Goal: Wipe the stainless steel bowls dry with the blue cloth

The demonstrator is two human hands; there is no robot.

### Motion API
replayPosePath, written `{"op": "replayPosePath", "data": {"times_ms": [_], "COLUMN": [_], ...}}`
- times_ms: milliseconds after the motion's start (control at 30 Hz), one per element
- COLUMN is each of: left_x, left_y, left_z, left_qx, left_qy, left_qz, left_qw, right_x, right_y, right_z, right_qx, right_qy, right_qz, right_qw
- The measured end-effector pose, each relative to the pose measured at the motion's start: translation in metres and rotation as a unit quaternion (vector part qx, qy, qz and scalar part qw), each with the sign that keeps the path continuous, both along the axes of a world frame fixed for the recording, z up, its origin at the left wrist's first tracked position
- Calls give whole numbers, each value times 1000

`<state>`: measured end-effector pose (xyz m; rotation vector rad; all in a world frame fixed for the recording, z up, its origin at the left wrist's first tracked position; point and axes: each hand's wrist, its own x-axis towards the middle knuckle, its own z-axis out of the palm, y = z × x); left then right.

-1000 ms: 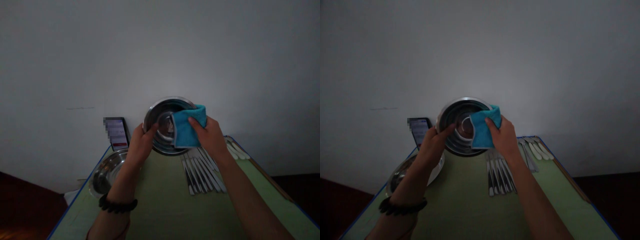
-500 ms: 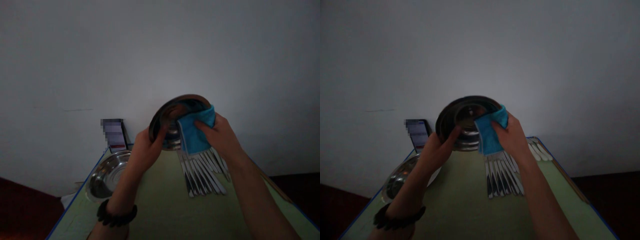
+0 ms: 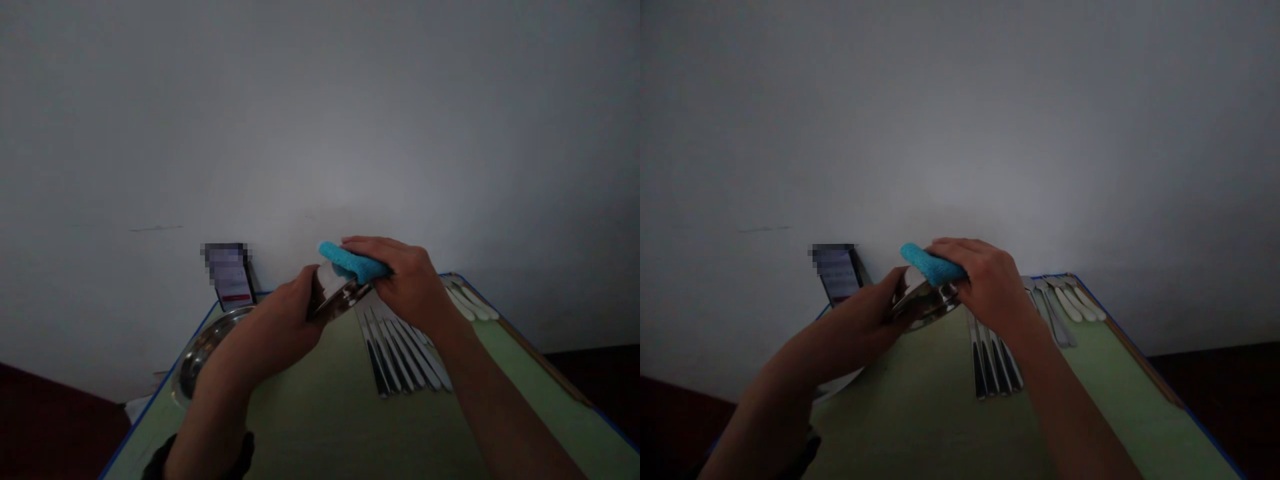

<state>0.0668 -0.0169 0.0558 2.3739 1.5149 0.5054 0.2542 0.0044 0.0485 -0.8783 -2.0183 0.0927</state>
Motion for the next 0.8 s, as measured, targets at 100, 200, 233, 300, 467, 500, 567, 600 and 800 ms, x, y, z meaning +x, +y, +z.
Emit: {"op": "replayPosePath", "data": {"times_ms": [100, 200, 233, 300, 467, 500, 567, 600, 800], "left_x": [0, 1, 1, 0, -2, -1, 5, 9, 13], "left_y": [2, 3, 3, 6, 15, 17, 19, 20, 23], "left_z": [-4, -8, -9, -11, -17, -18, -19, -20, -18], "left_qx": [-38, -91, -101, -103, -138, -157, -186, -192, -170], "left_qy": [29, 2, -14, -44, -183, -224, -321, -371, -423], "left_qz": [20, 20, 14, 4, -21, -20, -6, 5, 34], "left_qw": [999, 996, 995, 994, 973, 962, 929, 909, 889], "right_x": [-4, -5, -5, -5, 4, 6, 9, 10, 2], "right_y": [-1, -2, -2, -2, 3, 6, 11, 14, 26], "right_z": [1, 1, 1, 0, -1, -2, -6, -9, -30], "right_qx": [1, 1, 3, 7, 1, -8, -51, -84, -213], "right_qy": [-16, -23, -20, -5, 59, 80, 132, 162, 270], "right_qz": [-4, -13, -18, -41, -160, -184, -212, -210, -97], "right_qw": [1000, 1000, 1000, 999, 985, 980, 967, 961, 934]}}
